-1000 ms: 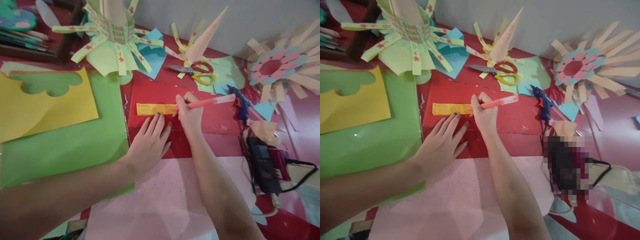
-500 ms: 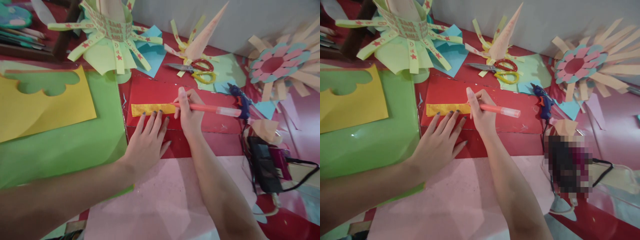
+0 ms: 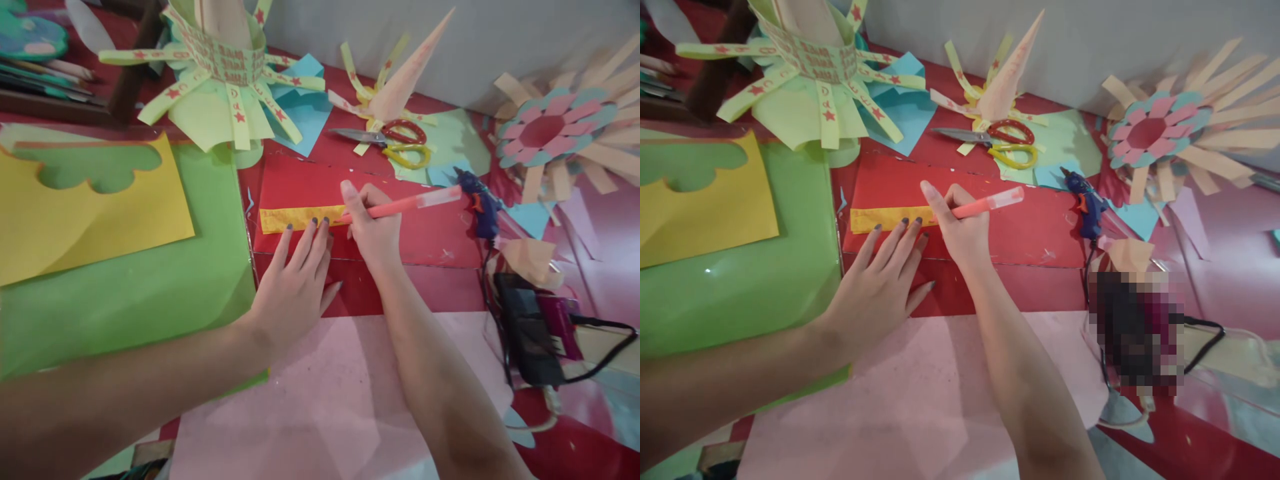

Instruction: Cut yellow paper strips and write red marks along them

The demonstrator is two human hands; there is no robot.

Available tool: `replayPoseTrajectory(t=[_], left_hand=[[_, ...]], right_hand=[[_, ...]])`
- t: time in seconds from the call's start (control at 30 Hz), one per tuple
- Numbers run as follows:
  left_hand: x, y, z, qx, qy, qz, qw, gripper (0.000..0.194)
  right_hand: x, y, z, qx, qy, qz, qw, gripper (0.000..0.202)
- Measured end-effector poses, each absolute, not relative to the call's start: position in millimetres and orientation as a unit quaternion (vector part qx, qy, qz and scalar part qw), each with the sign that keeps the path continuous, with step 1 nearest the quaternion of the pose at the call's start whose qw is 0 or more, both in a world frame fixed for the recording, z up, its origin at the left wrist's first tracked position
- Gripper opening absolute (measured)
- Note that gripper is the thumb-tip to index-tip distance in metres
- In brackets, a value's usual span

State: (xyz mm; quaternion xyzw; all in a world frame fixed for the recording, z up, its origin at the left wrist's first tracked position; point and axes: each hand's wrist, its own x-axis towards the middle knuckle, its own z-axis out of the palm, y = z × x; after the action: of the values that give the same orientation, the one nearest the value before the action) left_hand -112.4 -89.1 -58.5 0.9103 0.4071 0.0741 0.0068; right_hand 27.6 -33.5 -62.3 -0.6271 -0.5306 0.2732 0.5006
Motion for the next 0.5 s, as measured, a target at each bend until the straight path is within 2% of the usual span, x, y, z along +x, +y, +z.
replayPoseTrajectory(t=[0.5], left_hand=[[-110.9,-88.5,-59.9,0.915,0.399,0.064,-0.003,0.052]], right_hand=[[29.5,-31.7,-64.7,-0.633,-0.589,0.247,0.437,0.035]])
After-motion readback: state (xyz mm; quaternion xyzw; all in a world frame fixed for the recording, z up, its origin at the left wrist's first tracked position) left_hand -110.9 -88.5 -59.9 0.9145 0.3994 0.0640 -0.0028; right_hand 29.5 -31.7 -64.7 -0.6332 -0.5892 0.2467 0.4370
